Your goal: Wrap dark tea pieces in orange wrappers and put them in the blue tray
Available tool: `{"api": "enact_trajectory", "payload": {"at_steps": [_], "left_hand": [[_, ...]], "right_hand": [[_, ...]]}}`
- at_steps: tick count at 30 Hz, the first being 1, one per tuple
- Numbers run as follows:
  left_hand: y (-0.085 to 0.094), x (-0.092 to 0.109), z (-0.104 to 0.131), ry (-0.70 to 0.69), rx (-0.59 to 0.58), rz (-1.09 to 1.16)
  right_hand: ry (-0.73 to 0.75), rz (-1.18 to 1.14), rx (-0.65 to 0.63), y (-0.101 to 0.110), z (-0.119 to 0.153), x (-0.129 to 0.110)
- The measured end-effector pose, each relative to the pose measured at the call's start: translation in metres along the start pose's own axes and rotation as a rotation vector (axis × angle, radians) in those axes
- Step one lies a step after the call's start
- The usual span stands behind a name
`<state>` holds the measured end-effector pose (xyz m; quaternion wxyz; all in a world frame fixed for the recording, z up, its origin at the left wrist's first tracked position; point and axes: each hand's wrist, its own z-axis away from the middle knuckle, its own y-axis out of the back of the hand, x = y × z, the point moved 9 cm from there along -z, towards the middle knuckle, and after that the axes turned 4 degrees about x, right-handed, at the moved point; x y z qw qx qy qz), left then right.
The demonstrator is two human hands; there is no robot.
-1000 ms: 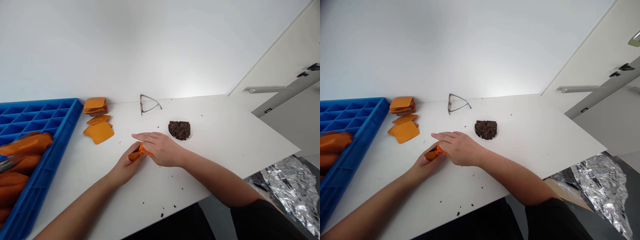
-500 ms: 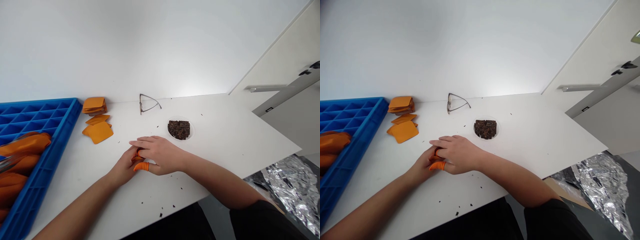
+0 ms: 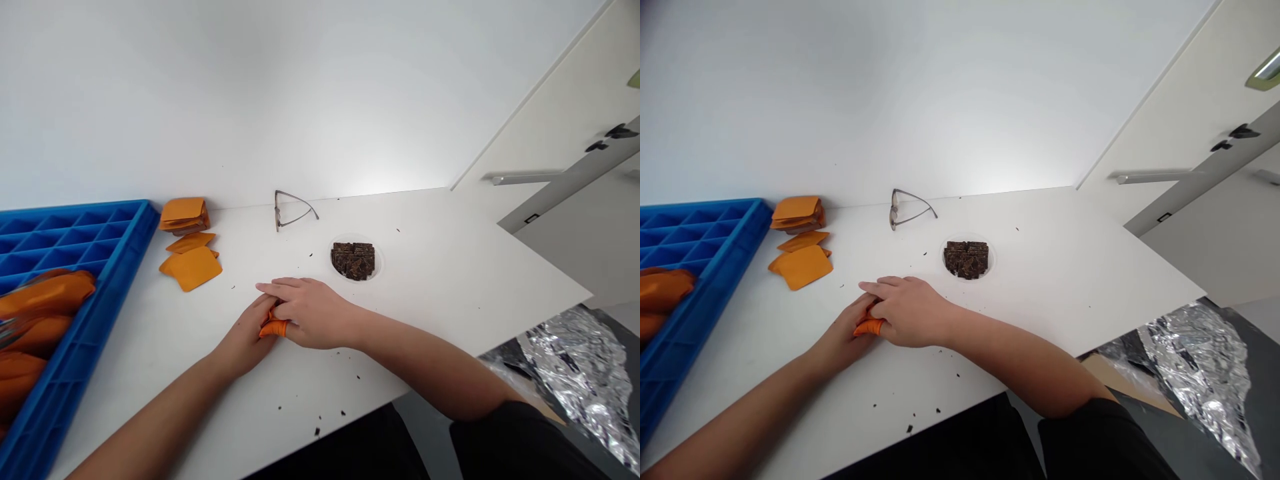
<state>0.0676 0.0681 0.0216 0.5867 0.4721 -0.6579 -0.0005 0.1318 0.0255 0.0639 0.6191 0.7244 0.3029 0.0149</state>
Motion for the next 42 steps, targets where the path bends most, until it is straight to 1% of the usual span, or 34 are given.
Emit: {"api": "enact_trajectory", "payload": {"at_steps": [4,6,9,11,13,17,22,24,28,30,33,36,38,42], "left_hand": [[0.008,0.004,0.001,-0.103,0.090,-0.087],[0.011,0.004,0.000,-0.120,0.125,-0.102],[0.013,0.008,-0.002,-0.151,0.146,-0.076],[0.012,0.011,-0.003,-0.167,0.130,-0.029],[0.009,0.011,-0.004,-0.141,0.089,0.007],[0.004,0.006,-0.003,-0.044,-0.006,0.070],[-0.002,-0.002,-0.001,0.095,-0.088,0.139],[-0.004,-0.006,0.000,0.126,-0.096,0.145],[-0.006,-0.016,0.002,0.144,-0.103,0.089],[-0.005,-0.020,0.002,0.151,-0.107,0.052],[-0.005,-0.019,0.001,0.162,-0.114,0.032],[-0.009,-0.013,0.000,0.174,-0.160,0.023],[-0.010,-0.009,0.000,0.179,-0.170,-0.006],[-0.004,-0.014,0.002,0.243,-0.087,0.007]], "right_hand": [[0.039,0.052,-0.027,-0.005,-0.001,-0.004],[0.057,0.072,-0.040,-0.007,-0.002,-0.006],[0.073,0.094,-0.052,-0.007,-0.002,-0.007],[0.079,0.099,-0.061,-0.005,-0.001,-0.007],[0.079,0.095,-0.062,-0.002,-0.001,-0.007],[0.061,0.048,-0.051,0.006,0.002,-0.006],[-0.007,-0.062,-0.045,0.008,0.004,-0.001],[-0.041,-0.115,-0.056,0.006,0.004,0.001],[-0.097,-0.224,-0.177,-0.008,0.004,0.002],[-0.102,-0.241,-0.192,-0.011,0.004,0.002],[-0.091,-0.228,-0.158,-0.009,0.004,0.005],[-0.072,-0.197,-0.101,-0.005,0.003,0.009],[-0.066,-0.194,-0.056,-0.002,0.002,0.011],[-0.022,-0.191,0.066,0.007,0.001,0.008]]}}
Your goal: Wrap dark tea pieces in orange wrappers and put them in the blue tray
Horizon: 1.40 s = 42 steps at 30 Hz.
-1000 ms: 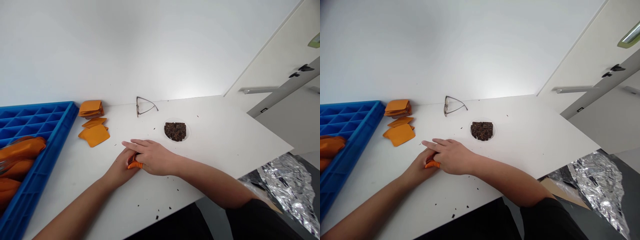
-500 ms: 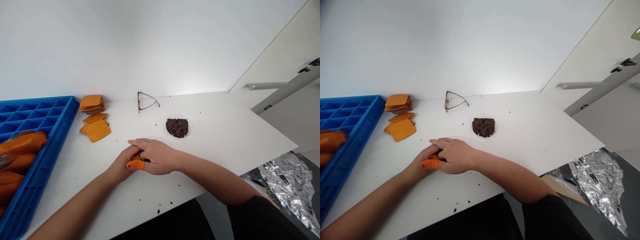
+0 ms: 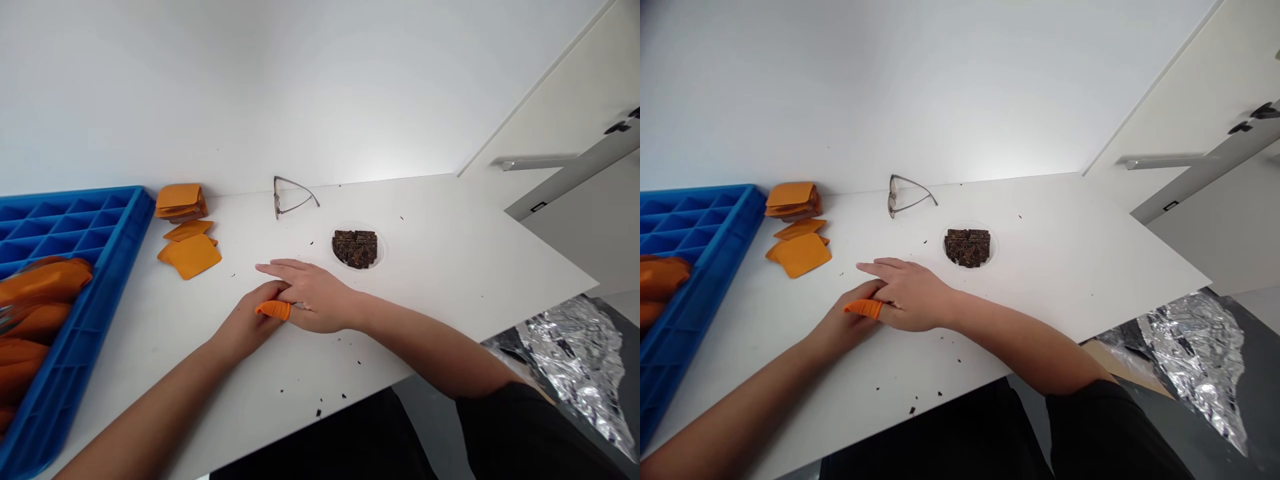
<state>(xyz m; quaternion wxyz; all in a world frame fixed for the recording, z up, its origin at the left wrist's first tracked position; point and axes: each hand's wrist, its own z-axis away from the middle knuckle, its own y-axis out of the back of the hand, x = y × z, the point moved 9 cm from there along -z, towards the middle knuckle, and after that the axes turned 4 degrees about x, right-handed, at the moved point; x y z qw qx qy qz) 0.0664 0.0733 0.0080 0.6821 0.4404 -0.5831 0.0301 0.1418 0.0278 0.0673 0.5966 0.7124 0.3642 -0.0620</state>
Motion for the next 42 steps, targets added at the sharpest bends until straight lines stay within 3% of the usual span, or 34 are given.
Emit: {"api": "enact_trajectory", "payload": {"at_steps": [8,12,25,33,42], "left_hand": [[0.012,0.000,0.001,-0.003,0.120,0.098],[0.015,0.005,0.002,-0.045,0.155,0.081],[0.008,0.004,0.001,-0.057,0.100,-0.044],[0.007,0.005,0.000,-0.009,0.090,-0.053],[0.008,-0.004,0.002,0.044,0.095,-0.090]], "right_hand": [[0.151,-0.002,0.215,0.031,0.005,-0.012],[0.155,0.037,0.163,0.021,0.005,-0.014],[0.017,0.057,-0.031,-0.012,0.002,-0.008],[0.037,0.027,0.002,-0.016,0.002,-0.008],[0.130,0.116,0.097,-0.006,0.004,-0.014]]}}
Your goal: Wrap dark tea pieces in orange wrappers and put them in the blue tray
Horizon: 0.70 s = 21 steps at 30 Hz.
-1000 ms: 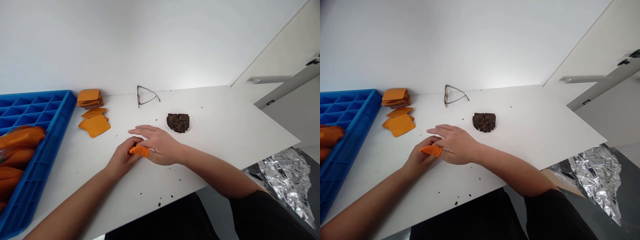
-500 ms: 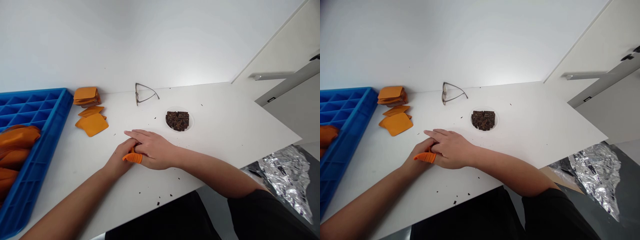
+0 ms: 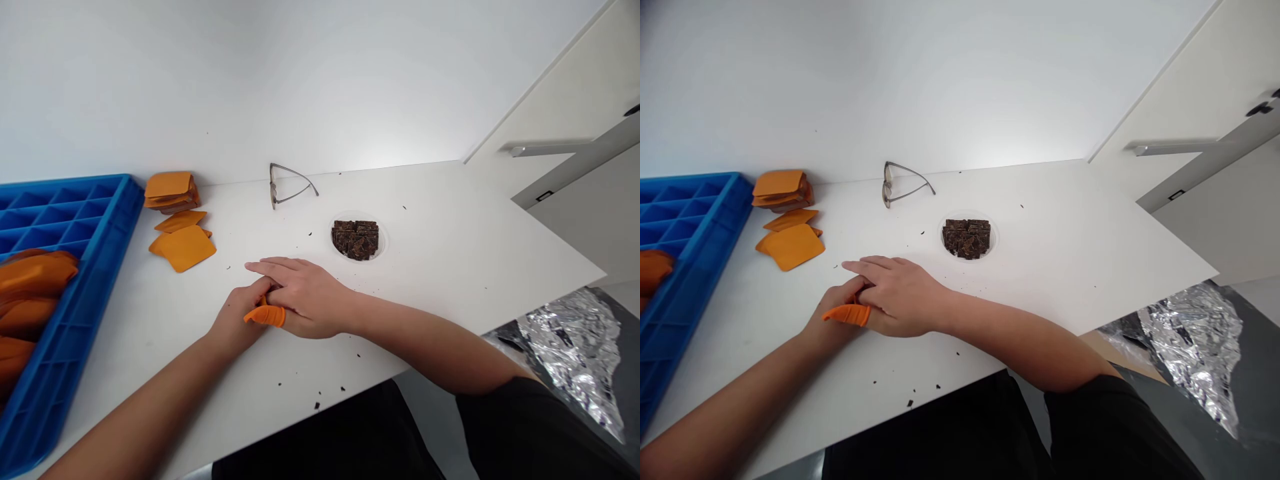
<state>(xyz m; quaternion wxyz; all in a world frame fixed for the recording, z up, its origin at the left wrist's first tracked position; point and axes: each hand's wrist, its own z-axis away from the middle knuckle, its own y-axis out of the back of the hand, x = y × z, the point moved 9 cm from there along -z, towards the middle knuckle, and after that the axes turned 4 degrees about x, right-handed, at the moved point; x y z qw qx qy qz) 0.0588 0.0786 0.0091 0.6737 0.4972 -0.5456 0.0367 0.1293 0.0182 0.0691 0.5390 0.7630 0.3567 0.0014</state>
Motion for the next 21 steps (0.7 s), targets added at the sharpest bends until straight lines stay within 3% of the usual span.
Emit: {"api": "enact_trajectory", "payload": {"at_steps": [11,21], "left_hand": [[0.010,0.008,0.000,0.012,0.070,0.106],[0.027,0.011,0.005,0.004,0.233,0.065]], "right_hand": [[0.042,-0.044,0.127,0.026,0.000,0.001],[0.189,-0.020,0.345,0.044,0.007,-0.011]]}}
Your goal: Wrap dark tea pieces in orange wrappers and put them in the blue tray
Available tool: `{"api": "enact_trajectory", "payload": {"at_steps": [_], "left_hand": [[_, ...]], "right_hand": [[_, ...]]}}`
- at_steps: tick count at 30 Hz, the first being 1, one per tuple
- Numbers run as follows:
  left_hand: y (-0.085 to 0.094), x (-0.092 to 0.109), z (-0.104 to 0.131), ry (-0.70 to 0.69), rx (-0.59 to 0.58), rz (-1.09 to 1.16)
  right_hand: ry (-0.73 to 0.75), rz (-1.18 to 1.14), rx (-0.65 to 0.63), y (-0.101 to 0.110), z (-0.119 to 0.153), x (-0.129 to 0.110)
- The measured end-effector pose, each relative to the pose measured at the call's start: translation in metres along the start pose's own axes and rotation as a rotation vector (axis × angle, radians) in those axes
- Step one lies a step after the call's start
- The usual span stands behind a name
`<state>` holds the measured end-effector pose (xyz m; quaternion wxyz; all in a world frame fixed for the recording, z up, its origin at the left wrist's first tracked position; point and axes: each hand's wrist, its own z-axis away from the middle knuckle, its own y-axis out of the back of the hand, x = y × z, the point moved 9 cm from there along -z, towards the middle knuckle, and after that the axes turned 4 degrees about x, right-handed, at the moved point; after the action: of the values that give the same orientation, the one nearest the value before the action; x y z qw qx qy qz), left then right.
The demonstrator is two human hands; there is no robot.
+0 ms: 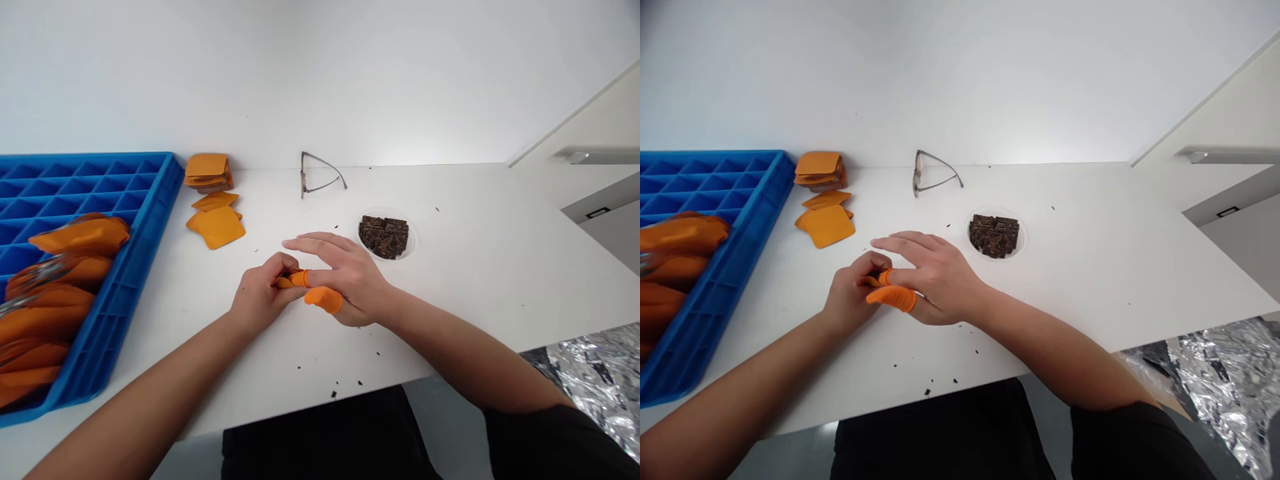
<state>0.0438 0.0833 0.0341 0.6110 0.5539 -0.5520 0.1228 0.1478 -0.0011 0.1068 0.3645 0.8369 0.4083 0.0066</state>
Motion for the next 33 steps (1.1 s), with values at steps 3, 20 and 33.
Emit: {"api": "enact_trajectory", "payload": {"at_steps": [3,20,33], "left_hand": [[0.004,0.003,0.001,-0.034,0.052,0.000],[0.011,0.006,0.003,-0.060,0.109,-0.051],[0.004,0.007,0.000,-0.109,0.026,-0.095]], "right_hand": [[-0.003,0.010,0.026,0.000,0.003,0.001],[-0.041,0.072,-0.094,-0.023,0.010,-0.008],[-0.245,0.061,-0.401,-0.049,0.015,0.008]]}}
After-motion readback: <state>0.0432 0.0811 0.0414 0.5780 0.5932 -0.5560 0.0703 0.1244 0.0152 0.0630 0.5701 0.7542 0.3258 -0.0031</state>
